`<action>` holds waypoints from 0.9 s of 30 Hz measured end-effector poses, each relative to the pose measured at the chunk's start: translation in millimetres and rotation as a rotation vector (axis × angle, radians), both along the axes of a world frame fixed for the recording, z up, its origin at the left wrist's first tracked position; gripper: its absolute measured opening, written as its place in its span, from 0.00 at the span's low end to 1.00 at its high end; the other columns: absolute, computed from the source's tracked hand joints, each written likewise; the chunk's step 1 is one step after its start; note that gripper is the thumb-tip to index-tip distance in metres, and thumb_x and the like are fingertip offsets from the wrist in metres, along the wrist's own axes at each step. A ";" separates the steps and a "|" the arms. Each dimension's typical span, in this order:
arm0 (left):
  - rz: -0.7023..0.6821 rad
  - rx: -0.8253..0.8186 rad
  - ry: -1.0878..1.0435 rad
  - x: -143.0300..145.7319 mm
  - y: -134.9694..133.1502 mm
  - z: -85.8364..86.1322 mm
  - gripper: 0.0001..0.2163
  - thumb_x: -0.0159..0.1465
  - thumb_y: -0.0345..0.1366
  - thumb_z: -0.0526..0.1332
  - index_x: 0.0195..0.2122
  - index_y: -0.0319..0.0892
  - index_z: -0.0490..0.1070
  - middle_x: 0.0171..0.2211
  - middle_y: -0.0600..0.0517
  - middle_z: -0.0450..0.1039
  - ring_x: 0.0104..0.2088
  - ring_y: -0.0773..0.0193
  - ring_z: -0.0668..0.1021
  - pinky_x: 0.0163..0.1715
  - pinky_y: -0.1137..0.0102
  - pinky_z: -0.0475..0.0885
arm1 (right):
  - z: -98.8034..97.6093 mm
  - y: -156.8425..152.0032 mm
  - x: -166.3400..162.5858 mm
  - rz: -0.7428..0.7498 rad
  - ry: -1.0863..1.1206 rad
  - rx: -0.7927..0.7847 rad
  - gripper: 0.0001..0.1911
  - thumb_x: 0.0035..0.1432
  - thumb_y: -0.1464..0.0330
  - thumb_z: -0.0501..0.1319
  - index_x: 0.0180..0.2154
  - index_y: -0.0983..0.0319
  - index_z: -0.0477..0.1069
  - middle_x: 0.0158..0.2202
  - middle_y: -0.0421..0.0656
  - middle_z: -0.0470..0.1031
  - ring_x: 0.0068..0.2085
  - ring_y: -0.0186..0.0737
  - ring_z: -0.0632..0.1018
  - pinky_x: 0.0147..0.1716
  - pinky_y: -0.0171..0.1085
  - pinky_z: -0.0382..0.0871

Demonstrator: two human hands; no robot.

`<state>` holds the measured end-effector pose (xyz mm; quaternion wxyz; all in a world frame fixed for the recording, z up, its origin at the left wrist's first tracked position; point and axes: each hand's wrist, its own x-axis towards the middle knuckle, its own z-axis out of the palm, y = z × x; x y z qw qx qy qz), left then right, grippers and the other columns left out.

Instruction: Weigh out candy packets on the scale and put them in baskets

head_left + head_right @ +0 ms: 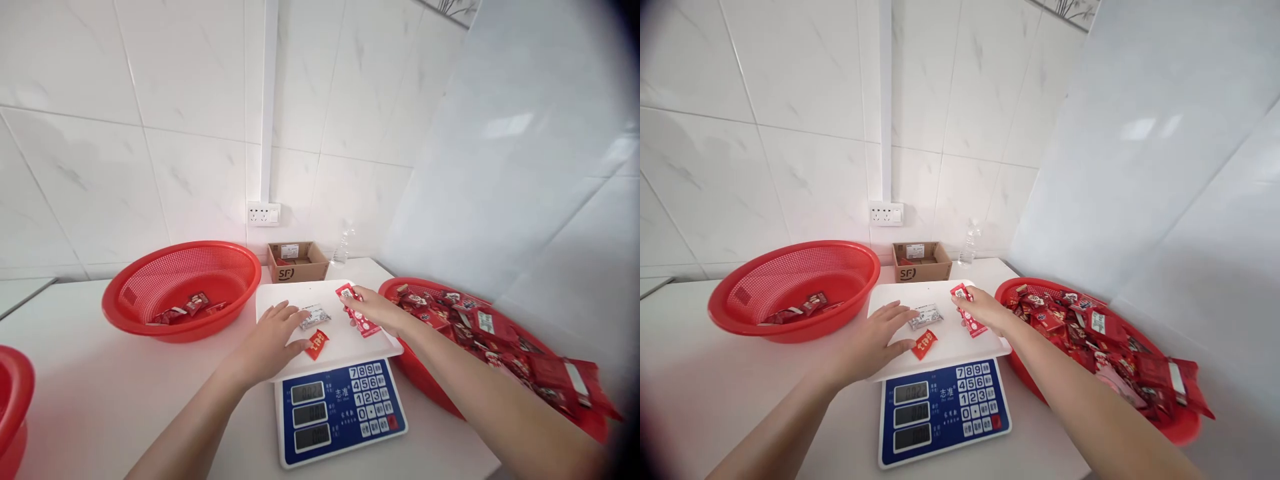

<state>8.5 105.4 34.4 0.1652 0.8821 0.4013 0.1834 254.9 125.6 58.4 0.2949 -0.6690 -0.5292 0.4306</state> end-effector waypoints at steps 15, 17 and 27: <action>-0.067 -0.051 0.126 3.6 -2.8 2.0 0.23 0.65 0.45 0.52 0.61 0.50 0.57 0.64 0.48 0.54 0.66 0.49 0.49 0.61 0.51 0.49 | -1.9 -1.4 -5.1 0.073 -0.100 0.136 0.18 0.59 0.55 0.54 0.43 0.60 0.67 0.32 0.42 0.77 0.27 0.35 0.76 0.24 0.33 0.68; -0.066 -0.048 0.132 3.5 -3.1 1.5 0.23 0.65 0.45 0.53 0.61 0.52 0.56 0.64 0.49 0.53 0.66 0.49 0.48 0.61 0.50 0.49 | -3.0 -3.4 -9.8 0.097 -0.125 0.198 0.18 0.59 0.56 0.53 0.46 0.60 0.66 0.36 0.44 0.77 0.34 0.38 0.77 0.31 0.36 0.70; 0.011 -0.004 0.095 -0.2 -0.9 2.8 0.22 0.65 0.44 0.52 0.61 0.49 0.58 0.65 0.48 0.53 0.65 0.49 0.50 0.60 0.50 0.52 | -9.1 9.2 79.2 -0.207 -0.841 0.498 0.14 0.57 0.67 0.52 0.44 0.60 0.70 0.45 0.47 0.76 0.46 0.45 0.76 0.45 0.42 0.67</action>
